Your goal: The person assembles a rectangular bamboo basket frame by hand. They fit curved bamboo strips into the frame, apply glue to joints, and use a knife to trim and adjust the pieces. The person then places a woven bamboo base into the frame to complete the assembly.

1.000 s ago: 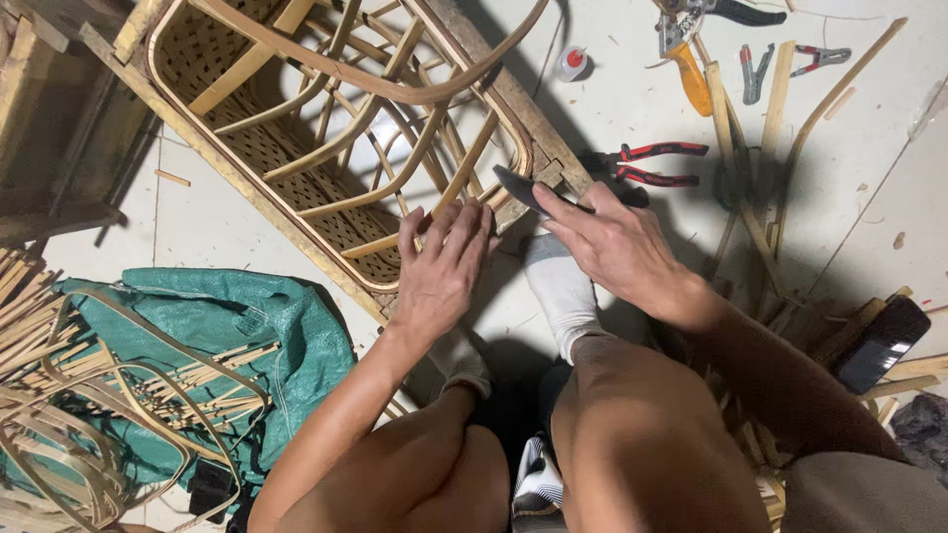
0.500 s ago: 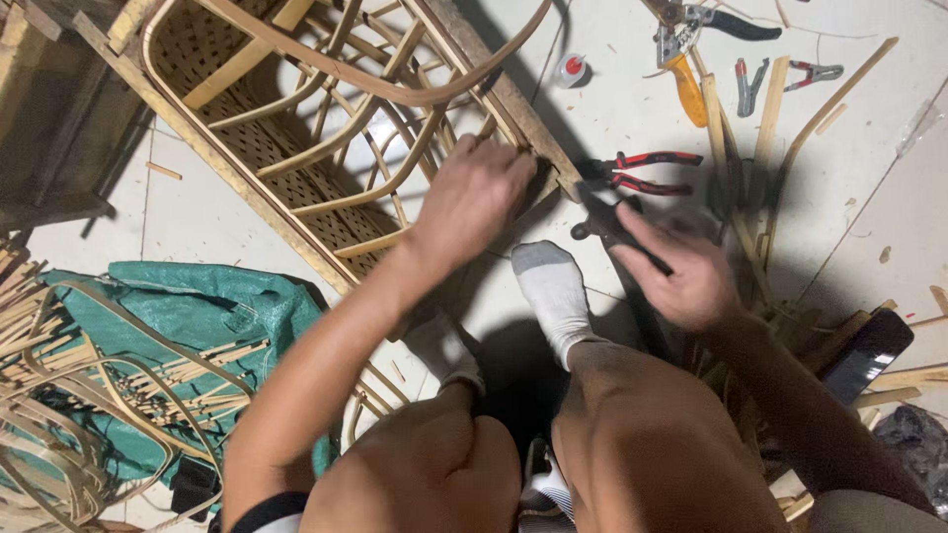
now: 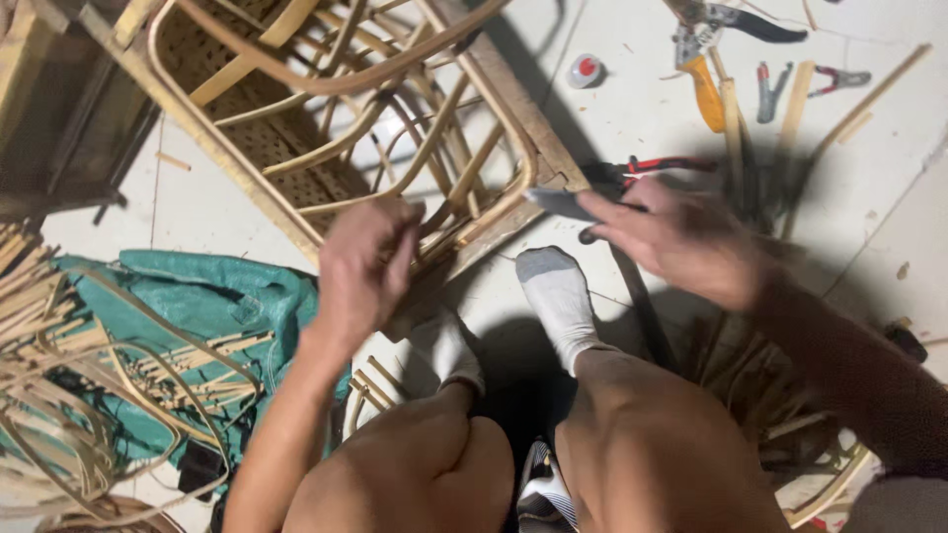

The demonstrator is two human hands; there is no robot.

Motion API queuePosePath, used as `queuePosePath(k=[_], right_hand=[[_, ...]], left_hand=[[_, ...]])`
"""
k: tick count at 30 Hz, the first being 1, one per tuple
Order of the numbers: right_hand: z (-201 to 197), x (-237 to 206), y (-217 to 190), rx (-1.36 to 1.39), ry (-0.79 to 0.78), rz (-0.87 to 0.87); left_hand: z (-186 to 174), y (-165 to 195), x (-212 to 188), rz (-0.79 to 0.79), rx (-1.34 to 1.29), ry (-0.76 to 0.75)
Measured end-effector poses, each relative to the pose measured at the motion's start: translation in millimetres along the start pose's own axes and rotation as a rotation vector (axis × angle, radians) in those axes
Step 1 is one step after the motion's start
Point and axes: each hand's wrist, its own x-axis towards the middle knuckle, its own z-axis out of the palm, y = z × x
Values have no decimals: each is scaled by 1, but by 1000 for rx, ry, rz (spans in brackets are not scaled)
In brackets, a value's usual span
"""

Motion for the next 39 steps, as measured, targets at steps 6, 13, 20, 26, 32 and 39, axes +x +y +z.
queuePosePath(k=[6,13,20,26,32,39], right_hand=[[-20,-22,47,-25,106,270],[9,-51,104,-296,164,635],[2,-40,112,-352,366,391],[66,67,120,441,348,436],[84,116,118,389,238,774],[-46,58,54,-136,109,-11]], left_hand=[[23,-3,-69,249,359,-19],[74,28,-22,399,386,-89],[93,40,10,309,762,-252],[99,43,19,281,880,-333],[80,14,-21,324,419,71],[25,-13,-93,97,359,225]])
